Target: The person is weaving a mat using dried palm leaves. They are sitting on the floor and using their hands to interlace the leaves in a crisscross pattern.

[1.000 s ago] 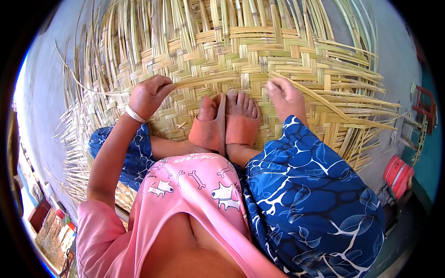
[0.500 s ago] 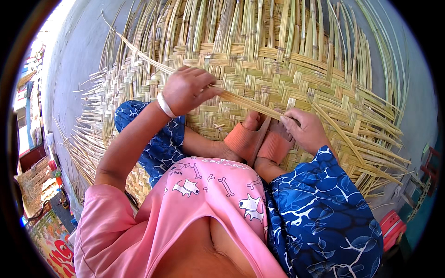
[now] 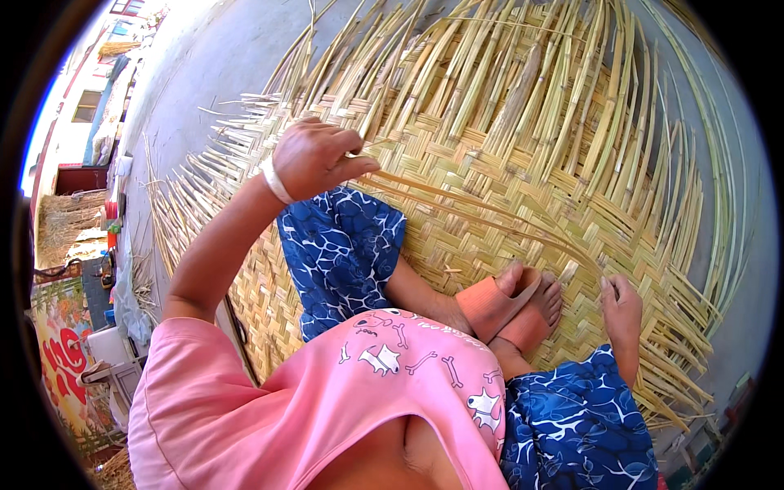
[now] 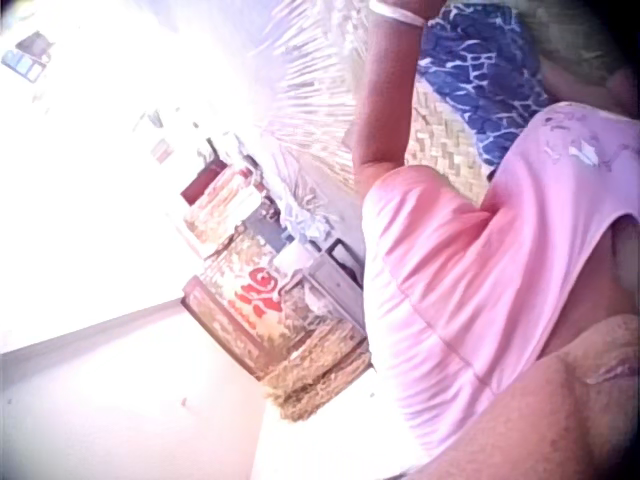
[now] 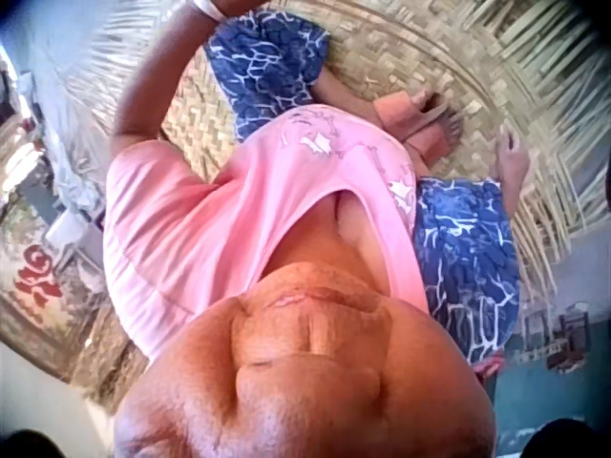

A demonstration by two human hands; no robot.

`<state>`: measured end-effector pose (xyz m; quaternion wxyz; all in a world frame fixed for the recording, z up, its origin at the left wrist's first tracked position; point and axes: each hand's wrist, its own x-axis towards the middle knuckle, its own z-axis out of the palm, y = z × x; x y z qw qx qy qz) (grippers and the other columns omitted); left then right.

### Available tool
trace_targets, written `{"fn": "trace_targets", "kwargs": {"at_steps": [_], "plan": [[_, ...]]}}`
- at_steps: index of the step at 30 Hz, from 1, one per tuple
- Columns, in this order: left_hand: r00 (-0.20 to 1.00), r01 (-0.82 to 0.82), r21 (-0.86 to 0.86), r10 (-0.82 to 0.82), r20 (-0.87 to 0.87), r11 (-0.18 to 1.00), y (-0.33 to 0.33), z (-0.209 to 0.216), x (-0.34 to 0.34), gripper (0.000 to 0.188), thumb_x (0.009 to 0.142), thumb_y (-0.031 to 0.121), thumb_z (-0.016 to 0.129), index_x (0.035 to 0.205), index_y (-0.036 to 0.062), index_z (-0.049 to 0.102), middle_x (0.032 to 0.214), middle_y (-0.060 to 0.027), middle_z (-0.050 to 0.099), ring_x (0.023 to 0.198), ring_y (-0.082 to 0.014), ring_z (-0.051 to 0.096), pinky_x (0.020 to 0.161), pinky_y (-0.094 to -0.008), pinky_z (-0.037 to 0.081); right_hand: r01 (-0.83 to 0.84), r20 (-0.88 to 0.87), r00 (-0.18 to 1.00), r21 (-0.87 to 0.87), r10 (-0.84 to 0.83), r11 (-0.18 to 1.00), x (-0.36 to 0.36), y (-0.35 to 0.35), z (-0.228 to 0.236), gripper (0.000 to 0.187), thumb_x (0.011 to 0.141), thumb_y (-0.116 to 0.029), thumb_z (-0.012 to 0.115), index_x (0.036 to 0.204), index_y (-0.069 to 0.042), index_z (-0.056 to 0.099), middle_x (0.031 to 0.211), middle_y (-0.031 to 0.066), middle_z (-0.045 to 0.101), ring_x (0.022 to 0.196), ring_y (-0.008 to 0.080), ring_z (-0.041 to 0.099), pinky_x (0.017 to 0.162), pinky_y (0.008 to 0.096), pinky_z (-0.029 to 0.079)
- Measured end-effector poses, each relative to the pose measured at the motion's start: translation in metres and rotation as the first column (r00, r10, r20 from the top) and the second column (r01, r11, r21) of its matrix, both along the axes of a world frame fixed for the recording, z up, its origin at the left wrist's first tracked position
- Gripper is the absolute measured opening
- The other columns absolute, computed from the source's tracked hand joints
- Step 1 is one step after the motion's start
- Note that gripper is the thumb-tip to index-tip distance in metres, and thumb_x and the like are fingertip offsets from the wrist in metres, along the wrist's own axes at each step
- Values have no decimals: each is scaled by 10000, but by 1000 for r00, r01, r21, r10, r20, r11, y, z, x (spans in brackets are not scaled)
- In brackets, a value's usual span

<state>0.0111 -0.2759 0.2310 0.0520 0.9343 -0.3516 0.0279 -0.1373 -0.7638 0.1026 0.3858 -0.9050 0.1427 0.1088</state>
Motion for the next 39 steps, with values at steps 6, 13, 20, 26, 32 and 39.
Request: {"fn": "trace_targets", "kwargs": {"at_steps": [6, 13, 20, 26, 32, 39], "plan": [[997, -10, 0, 10, 76, 1000, 37, 21, -16, 294, 761, 310, 704, 702, 70, 546, 613, -98, 538, 587, -292, 543, 598, -378, 406, -21, 29, 999, -237, 29, 971, 2, -19, 11, 237, 878, -255, 583, 913, -21, 592, 712, 171, 564, 632, 249, 550, 623, 344, 446], [913, -116, 128, 55, 403, 985, 41, 64, -26, 254, 773, 256, 719, 753, 65, 552, 644, -64, 554, 619, -250, 549, 634, -351, 418, 0, -40, 999, -232, -9, 973, 3, -30, 16, 292, 875, -314, 576, 928, -28, 605, 773, 178, 606, 706, 325, 584, 647, 371, 452], [956, -201, 124, 167, 240, 972, 20, 40, -18, 242, 822, 274, 668, 771, 61, 565, 659, -89, 572, 629, -278, 552, 646, -362, 418, -53, -8, 999, -304, 53, 951, 4, -33, 7, 284, 881, -284, 566, 972, -16, 592, 751, 152, 611, 700, 259, 604, 663, 344, 462], [760, -382, 51, 344, -552, 923, 17, -7, -10, 163, 820, 167, 635, 863, 10, 636, 726, -149, 610, 650, -314, 588, 616, -372, 455, -66, 14, 997, -364, 76, 929, -1, -51, 14, 266, 860, -265, 562, 994, -40, 606, 919, 186, 639, 875, 379, 592, 744, 426, 466], [781, -213, 107, 235, -579, 971, 11, -43, -6, 190, 786, 157, 639, 895, 2, 638, 745, -167, 618, 699, -337, 604, 649, -377, 467, -46, 92, 991, -421, 93, 906, 0, -61, 17, 242, 846, -220, 565, 999, -38, 610, 963, 179, 632, 912, 371, 583, 775, 423, 460], [725, -208, 256, 324, -607, 944, 3, -59, 6, 195, 789, 210, 638, 793, 15, 636, 651, -193, 586, 601, -344, 586, 573, -412, 444, 35, 135, 991, -359, 14, 933, -11, -66, 4, 218, 843, -203, 570, 995, -51, 610, 954, 164, 634, 898, 363, 586, 768, 415, 466]]}}
